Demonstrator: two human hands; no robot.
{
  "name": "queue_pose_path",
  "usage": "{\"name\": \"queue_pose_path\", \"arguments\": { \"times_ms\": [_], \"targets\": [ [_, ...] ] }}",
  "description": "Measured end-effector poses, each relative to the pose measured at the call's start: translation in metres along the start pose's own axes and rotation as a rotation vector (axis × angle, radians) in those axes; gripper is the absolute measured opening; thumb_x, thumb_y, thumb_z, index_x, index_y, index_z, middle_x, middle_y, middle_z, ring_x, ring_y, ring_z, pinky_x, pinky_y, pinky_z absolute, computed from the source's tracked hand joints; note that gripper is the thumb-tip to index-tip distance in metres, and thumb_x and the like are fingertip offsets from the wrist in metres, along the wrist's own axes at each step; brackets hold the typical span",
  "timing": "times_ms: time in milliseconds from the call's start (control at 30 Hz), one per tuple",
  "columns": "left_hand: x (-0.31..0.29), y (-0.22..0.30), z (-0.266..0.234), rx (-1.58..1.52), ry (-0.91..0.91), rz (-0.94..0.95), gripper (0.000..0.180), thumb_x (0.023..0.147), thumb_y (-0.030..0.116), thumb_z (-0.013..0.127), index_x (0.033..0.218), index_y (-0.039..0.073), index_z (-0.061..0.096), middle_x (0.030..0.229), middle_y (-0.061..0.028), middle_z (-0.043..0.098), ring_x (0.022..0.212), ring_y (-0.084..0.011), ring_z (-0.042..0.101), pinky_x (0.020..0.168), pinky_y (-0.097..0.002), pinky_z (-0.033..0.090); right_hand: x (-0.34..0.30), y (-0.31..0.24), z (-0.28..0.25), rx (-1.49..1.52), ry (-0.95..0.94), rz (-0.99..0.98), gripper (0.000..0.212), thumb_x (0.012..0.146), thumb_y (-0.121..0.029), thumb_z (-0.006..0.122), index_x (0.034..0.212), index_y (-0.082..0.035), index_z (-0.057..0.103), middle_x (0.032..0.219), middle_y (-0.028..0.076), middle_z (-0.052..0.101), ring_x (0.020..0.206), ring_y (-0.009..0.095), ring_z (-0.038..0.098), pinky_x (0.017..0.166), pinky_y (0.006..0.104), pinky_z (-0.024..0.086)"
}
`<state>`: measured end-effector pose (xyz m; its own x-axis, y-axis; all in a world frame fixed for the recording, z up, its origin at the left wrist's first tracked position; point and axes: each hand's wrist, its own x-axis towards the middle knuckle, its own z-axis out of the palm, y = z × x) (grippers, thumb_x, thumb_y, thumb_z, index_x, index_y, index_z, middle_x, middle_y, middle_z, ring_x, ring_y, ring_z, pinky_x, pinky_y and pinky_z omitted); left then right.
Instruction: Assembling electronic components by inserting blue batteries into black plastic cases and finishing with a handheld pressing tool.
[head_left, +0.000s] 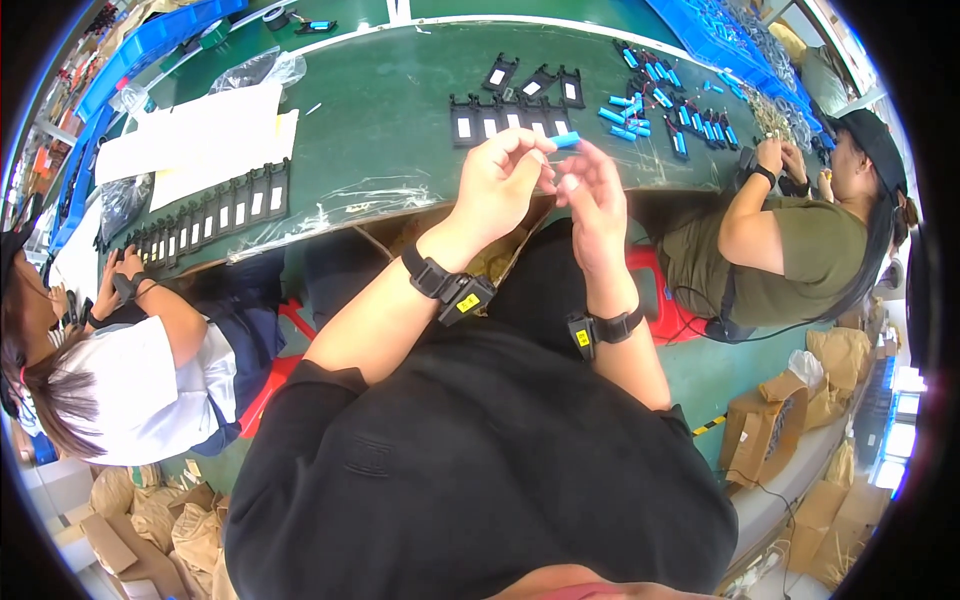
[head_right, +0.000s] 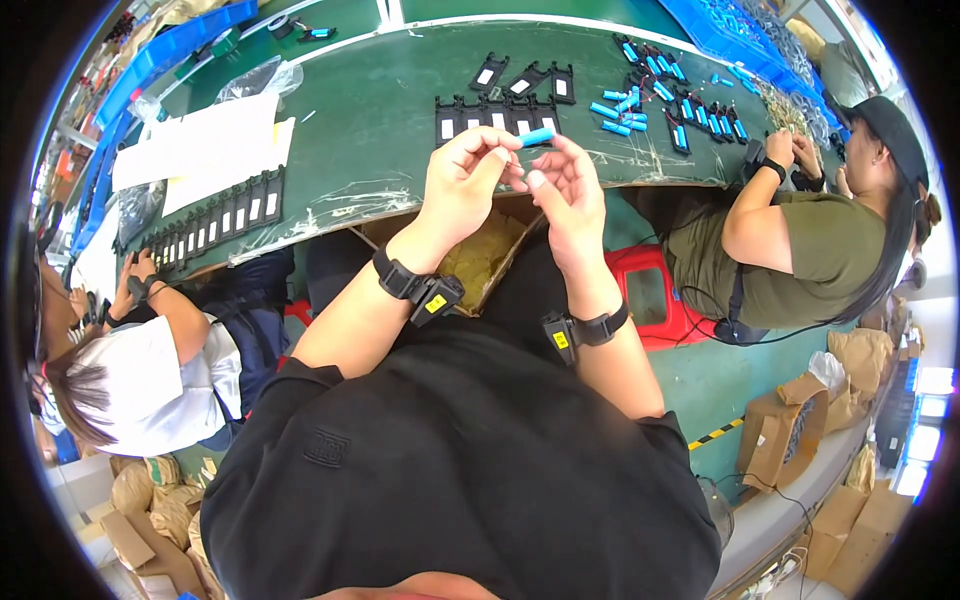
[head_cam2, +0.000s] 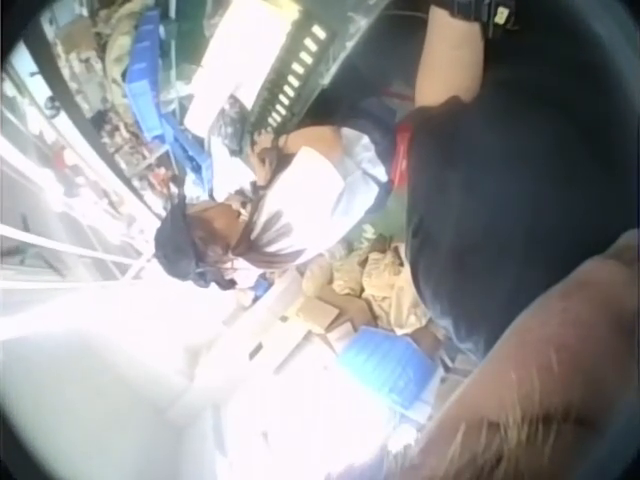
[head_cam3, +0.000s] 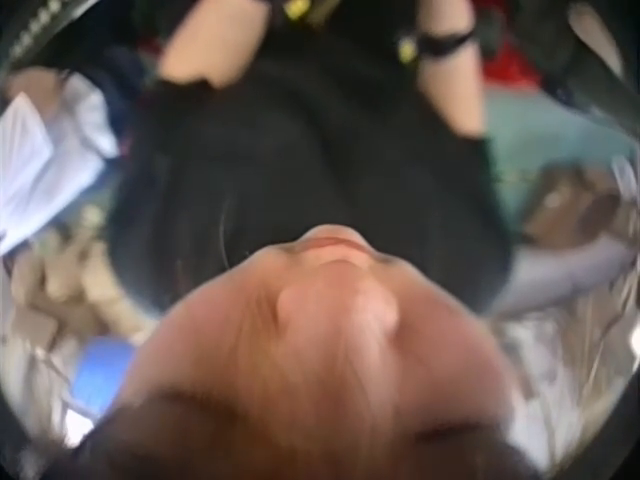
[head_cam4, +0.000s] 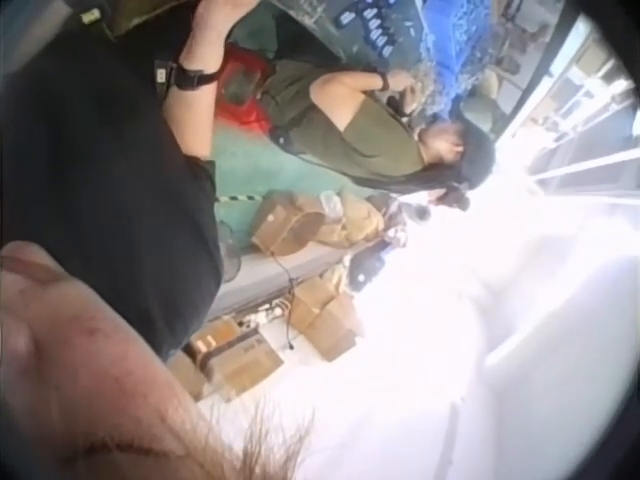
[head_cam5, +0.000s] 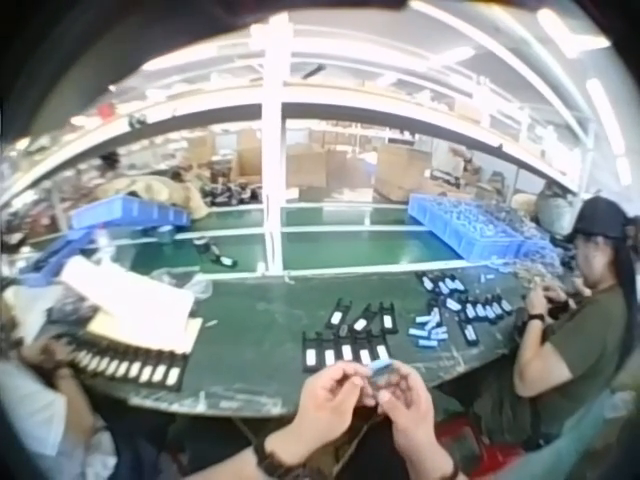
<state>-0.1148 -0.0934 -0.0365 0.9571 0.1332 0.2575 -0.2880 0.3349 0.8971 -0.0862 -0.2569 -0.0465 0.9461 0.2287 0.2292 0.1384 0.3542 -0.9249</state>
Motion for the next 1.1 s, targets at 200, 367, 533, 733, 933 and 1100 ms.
{"name": "queue_pose_path", "arguments": {
  "times_ms": [200,367,533,733,933,1100],
  "targets": [
    [0.010,-0.002,-0.007,0.057,-0.160,0.162,0.018,0.112,-0.001,0.051,0.114,0.000,0.069,0.097,-0.0035,0.068,0.083,-0.0121,0.066,0.081,-0.0298,0.058,0.028,-0.020,-0.010,0.089,-0.072,0.341,0.044,0.112,-0.019,0.068,0.149,0.004,0.061,0.104,0.003,0.075,0.083,0.008,0.065,0.074,0.0258,0.053],
    [0.015,0.010,0.000,0.101,-0.096,0.036,0.018,0.112,0.001,0.051,0.115,0.000,0.069,0.095,-0.0033,0.067,0.083,-0.0110,0.065,0.078,-0.0284,0.056,0.030,-0.016,-0.032,-0.040,-0.415,0.303,0.037,0.110,-0.018,0.071,0.142,0.000,0.069,0.107,0.001,0.076,0.087,0.007,0.067,0.078,0.0244,0.055],
    [0.020,0.002,0.004,0.097,0.030,0.018,0.018,0.111,0.002,0.053,0.117,0.000,0.069,0.095,-0.0032,0.068,0.083,-0.0102,0.064,0.079,-0.0283,0.056,0.021,-0.013,-0.010,-0.155,-0.281,0.171,0.034,0.104,-0.005,0.077,0.136,-0.001,0.069,0.109,0.002,0.076,0.090,0.006,0.068,0.078,0.0227,0.055],
    [0.060,-0.008,-0.004,0.385,-0.007,0.135,0.021,0.110,0.001,0.055,0.124,0.002,0.070,0.099,-0.0020,0.069,0.088,-0.0090,0.065,0.080,-0.0293,0.056,0.052,-0.015,-0.016,-0.532,-0.125,0.118,0.020,0.098,-0.005,0.082,0.116,0.000,0.075,0.097,0.001,0.078,0.081,0.007,0.069,0.073,0.0229,0.055],
    [0.138,-0.027,-0.022,0.784,-0.106,0.414,0.019,0.103,0.002,0.060,0.120,0.003,0.070,0.107,-0.0192,0.073,0.099,-0.0373,0.072,0.089,-0.0451,0.057,0.130,-0.005,-0.038,-0.867,-0.166,0.097,0.026,0.091,-0.016,0.085,0.112,-0.002,0.081,0.092,0.007,0.082,0.082,0.012,0.075,0.077,0.0308,0.060],
    [0.159,-0.043,-0.017,0.880,-0.067,0.298,0.017,0.105,0.005,0.058,0.117,0.000,0.069,0.110,-0.0221,0.074,0.105,-0.0398,0.073,0.093,-0.0472,0.057,0.154,-0.002,-0.042,-1.182,-0.219,0.081,0.029,0.089,-0.019,0.084,0.111,0.000,0.081,0.092,0.011,0.082,0.083,0.018,0.077,0.079,0.0333,0.061]
  ]
}}
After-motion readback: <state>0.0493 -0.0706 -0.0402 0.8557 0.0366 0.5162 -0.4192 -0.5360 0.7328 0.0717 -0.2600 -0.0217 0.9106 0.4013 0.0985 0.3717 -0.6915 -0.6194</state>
